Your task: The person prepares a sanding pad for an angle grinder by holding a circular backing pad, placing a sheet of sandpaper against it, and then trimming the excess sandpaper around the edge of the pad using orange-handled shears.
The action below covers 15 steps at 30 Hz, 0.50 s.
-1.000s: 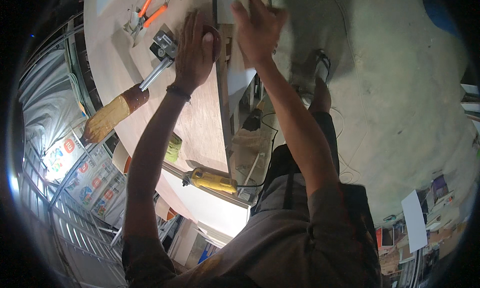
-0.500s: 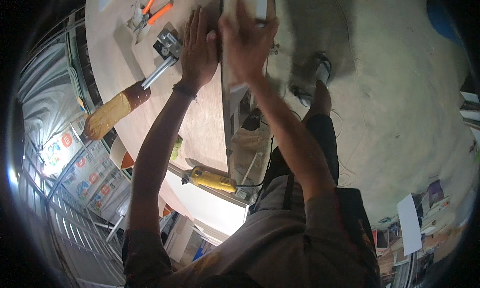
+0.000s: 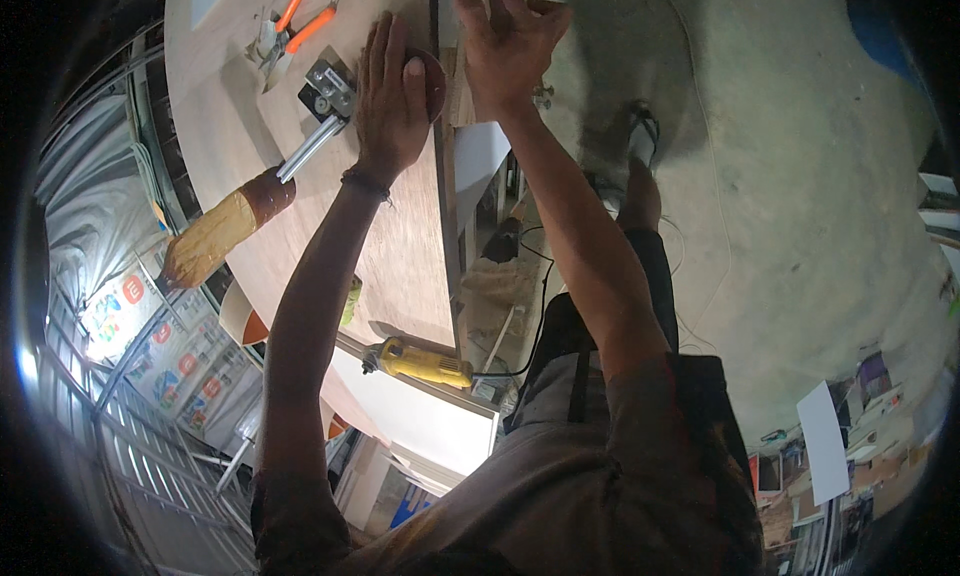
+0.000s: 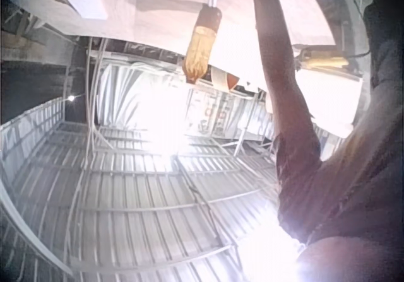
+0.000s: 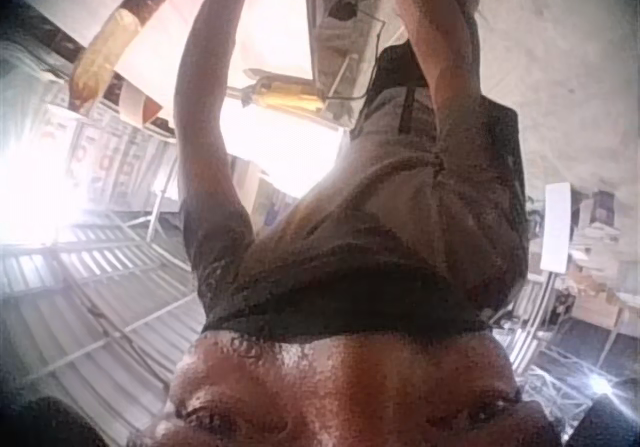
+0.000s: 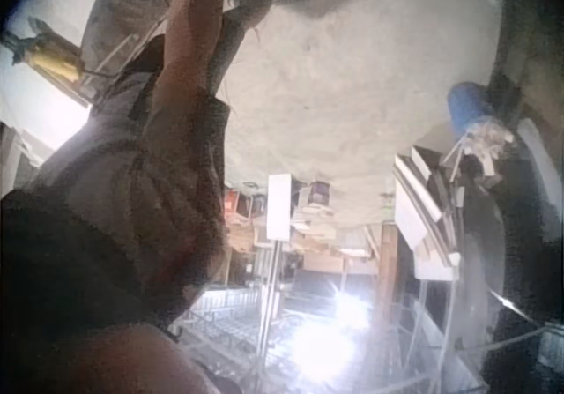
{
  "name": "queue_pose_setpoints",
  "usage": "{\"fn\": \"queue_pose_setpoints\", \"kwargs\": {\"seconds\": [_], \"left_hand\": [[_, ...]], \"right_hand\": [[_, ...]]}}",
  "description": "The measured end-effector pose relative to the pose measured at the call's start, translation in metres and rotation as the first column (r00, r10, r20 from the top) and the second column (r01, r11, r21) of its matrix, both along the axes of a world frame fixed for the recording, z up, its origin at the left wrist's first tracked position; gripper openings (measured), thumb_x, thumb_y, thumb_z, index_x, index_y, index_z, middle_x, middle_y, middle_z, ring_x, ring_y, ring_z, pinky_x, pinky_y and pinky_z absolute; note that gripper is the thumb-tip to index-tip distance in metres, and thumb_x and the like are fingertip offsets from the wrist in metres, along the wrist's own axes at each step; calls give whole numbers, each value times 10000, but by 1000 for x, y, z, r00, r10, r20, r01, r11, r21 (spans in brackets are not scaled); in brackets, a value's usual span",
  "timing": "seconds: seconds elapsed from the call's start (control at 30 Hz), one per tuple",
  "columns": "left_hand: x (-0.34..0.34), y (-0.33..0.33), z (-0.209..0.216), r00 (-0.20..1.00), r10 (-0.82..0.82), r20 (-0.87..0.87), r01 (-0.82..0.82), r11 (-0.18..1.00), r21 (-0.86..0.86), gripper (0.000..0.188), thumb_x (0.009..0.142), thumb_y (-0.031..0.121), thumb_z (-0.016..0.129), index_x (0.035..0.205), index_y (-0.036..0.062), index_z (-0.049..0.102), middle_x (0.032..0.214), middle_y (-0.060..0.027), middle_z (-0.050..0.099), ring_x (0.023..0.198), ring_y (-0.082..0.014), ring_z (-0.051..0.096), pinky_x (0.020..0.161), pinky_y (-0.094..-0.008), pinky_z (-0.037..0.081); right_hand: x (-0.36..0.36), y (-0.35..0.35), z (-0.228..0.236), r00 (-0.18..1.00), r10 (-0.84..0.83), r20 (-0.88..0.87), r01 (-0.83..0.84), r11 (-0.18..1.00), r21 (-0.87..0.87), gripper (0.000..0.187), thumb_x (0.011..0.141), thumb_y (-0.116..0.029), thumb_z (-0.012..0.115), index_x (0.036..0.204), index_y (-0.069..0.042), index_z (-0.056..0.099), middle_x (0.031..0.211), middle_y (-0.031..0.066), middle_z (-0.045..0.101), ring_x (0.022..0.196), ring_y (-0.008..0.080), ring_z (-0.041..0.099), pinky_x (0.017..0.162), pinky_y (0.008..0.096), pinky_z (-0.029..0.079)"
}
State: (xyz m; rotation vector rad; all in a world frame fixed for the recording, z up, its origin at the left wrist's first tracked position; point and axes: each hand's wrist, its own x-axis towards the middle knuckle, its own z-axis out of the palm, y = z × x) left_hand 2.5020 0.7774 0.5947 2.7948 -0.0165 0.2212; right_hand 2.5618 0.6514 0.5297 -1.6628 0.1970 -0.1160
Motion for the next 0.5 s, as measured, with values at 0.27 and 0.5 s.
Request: {"fn": "queue_pose_setpoints", "kwargs": {"seconds": [0.27, 0.5], "left_hand": [[-11, 4, 3, 999, 15, -37, -14, 999, 39, 584, 1125, 356, 340, 1604, 22, 352, 1645, -229, 369, 1532, -423, 328, 1259, -557, 256], [-7, 5, 8, 996, -53, -78, 56, 998, 38, 580, 1115, 338, 371, 1609, 34, 348, 1637, -212, 385, 1530, -397, 345, 1270, -526, 262]], "right_hand": [[-95, -9, 17, 972, 99, 213, -70, 988, -141, 612, 867, -429, 827, 1365, -89, 719, 1126, 186, 547, 1075, 305, 477, 950, 421, 449], [-14, -16, 19, 984, 155, -83, -160, 986, -48, 671, 934, -582, 688, 1389, -88, 700, 994, 217, 591, 1064, 301, 464, 936, 395, 458]]}}
